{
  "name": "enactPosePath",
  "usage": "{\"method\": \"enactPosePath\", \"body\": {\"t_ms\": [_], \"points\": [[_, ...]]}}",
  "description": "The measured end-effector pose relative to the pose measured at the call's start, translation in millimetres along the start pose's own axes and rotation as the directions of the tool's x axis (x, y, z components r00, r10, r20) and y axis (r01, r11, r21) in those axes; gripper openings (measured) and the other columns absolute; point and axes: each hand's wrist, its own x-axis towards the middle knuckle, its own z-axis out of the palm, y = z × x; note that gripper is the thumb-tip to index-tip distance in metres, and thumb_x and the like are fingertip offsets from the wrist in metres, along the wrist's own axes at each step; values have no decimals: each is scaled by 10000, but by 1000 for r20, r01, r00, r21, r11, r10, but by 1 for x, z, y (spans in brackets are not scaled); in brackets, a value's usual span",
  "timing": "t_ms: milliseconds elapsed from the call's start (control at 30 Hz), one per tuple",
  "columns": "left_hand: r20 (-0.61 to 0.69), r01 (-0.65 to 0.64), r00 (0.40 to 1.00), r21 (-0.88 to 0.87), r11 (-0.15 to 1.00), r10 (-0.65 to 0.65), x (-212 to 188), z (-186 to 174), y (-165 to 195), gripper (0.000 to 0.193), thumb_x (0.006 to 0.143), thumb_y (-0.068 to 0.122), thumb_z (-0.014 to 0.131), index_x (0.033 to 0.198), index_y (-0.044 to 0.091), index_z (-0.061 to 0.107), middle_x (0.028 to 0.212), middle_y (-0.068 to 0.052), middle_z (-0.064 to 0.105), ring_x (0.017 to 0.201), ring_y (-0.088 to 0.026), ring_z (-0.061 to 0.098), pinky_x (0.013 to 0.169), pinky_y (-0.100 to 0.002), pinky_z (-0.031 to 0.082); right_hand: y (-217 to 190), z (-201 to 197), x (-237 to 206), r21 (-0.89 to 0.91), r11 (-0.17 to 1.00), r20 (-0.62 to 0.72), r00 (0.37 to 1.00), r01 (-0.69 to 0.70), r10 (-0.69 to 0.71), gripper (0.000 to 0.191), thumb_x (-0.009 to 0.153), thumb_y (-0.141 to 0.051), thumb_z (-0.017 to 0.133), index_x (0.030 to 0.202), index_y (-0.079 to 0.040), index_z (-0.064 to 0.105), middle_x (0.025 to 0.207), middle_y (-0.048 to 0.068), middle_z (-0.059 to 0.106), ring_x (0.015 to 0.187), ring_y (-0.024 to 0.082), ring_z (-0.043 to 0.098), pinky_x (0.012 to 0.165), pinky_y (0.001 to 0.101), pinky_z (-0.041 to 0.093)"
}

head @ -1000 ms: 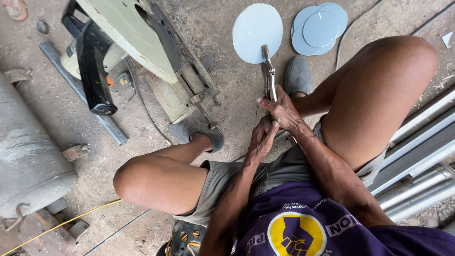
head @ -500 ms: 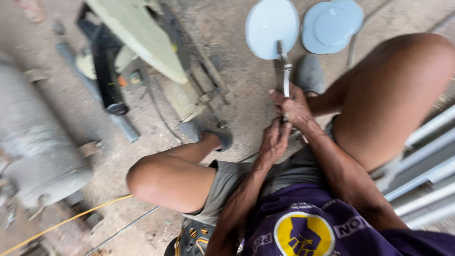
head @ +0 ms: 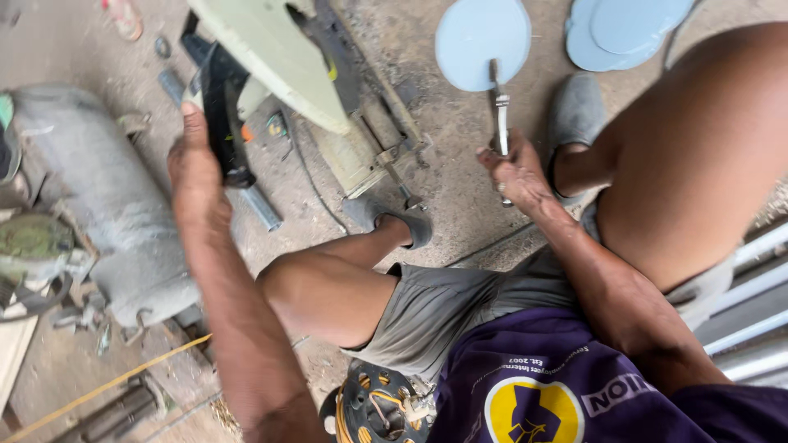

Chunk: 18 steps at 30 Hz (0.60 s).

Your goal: The person uses a bench grinder to smooth the edges of circular metal discs. They hold each disc with pliers against the spinning wheel, rotate it to grind all edges, then place the finished disc on a stack on the floor.

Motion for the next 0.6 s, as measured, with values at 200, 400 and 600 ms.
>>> {"method": "enactPosePath", "body": {"t_ms": [200, 400, 600], "points": [[535, 683, 701, -309, 662, -472, 48, 21, -16, 610, 939, 602, 613, 1148, 29, 614, 939, -159, 726, 737, -284, 763, 615, -393, 637, 8, 0, 6, -205, 972, -36, 992, 114, -124, 413, 918, -374, 758, 953, -58, 495, 757, 56, 489, 706, 158, 481, 623, 360, 435], [545, 703, 700, -418, 575, -461, 50, 20, -31, 566, 921, 511, 709, 1101, -19, 622, 892, -146, 719, 787, -271, 770, 684, -391, 682, 1, 7, 1, -132, 991, 5, 1000, 0, 0, 386, 935, -377, 725, 973, -87, 474, 723, 45, 492, 642, 151, 492, 586, 345, 448], [474, 636, 770, -518, 572, -427, 46, 22, -23, 513, 875, 420, 793, 1058, -38, 653, 833, -125, 686, 701, -239, 741, 659, -356, 690, -10, 19, -6, -60, 998, 87, 996, 5, 0, 354, 902, -332, 707, 970, -96, 452, 678, 19, 497, 559, 136, 505, 509, 331, 453]]}}
